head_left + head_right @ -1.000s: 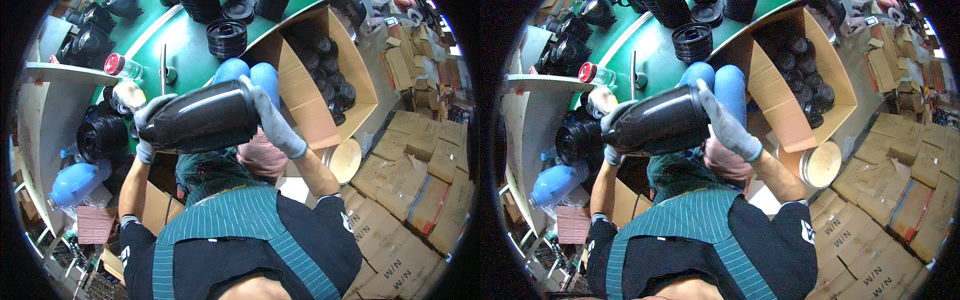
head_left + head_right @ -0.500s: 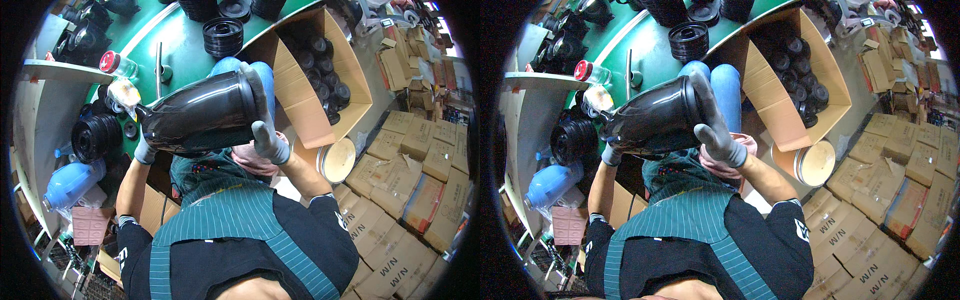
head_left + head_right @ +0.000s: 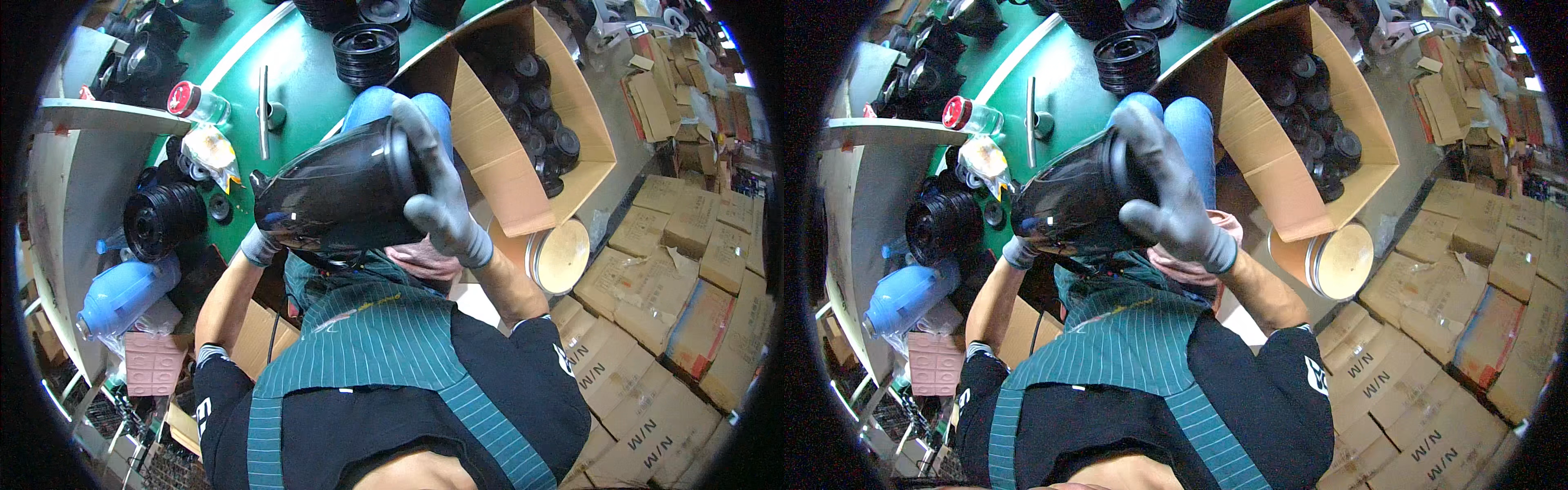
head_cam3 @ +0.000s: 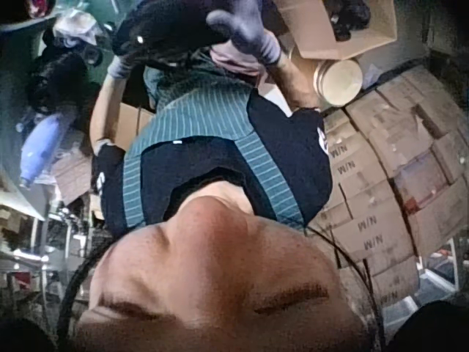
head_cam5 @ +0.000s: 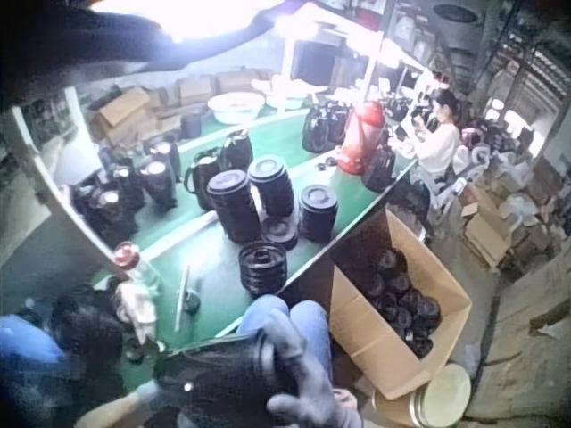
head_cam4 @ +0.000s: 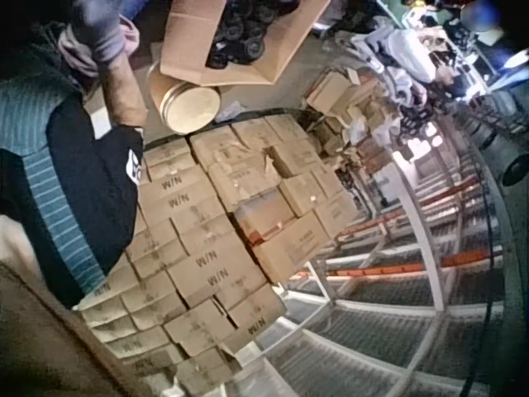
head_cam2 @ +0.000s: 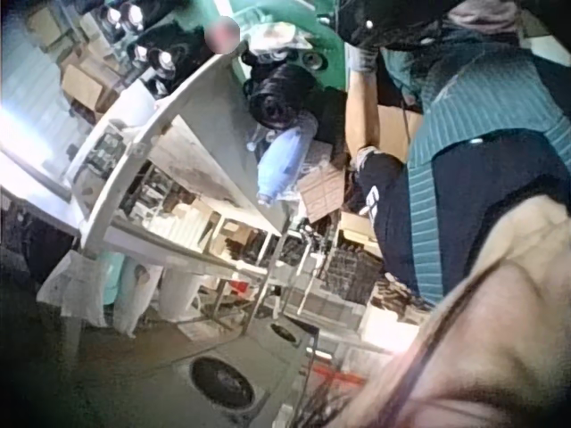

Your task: The person sits on the floor and repeatedly picks up black cylindrical containers, inserts a metal rod into the opening, and places the finished units on a green table. The person handles each container one at a time and stacks them in rows.

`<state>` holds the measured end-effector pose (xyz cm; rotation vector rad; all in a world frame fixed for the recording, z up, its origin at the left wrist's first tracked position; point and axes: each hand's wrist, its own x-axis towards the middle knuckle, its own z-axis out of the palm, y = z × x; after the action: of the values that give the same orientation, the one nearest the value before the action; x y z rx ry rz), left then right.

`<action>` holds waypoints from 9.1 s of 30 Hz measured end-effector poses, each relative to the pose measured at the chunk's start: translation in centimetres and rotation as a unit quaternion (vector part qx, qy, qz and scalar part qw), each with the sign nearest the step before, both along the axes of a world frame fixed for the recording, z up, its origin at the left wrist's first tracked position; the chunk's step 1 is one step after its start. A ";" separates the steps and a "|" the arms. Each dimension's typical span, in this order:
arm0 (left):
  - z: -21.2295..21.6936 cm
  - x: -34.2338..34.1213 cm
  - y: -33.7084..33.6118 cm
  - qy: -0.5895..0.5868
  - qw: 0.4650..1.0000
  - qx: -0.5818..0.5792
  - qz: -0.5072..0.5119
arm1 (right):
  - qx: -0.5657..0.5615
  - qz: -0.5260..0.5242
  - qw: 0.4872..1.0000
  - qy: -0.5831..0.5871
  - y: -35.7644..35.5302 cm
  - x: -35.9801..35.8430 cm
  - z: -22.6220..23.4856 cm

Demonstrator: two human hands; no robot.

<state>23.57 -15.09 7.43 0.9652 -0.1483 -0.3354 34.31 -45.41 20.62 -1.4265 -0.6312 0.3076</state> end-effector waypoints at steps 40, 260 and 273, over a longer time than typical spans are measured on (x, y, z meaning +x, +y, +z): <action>10.3 3.4 -1.9 -0.122 0.882 0.427 0.159 | -0.069 -0.096 0.992 0.042 -3.8 -2.3 -2.6; 5.5 -0.4 -2.2 -0.408 0.662 0.577 0.250 | 0.065 -0.138 0.917 0.368 -2.7 4.8 -3.0; 14.8 20.0 9.9 -0.232 0.549 0.665 0.449 | 0.191 0.071 0.874 0.441 5.1 12.0 -8.6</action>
<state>43.59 -5.18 22.23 2.4838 0.2017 0.9996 46.29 -40.34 12.05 -0.7263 -0.0216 0.8397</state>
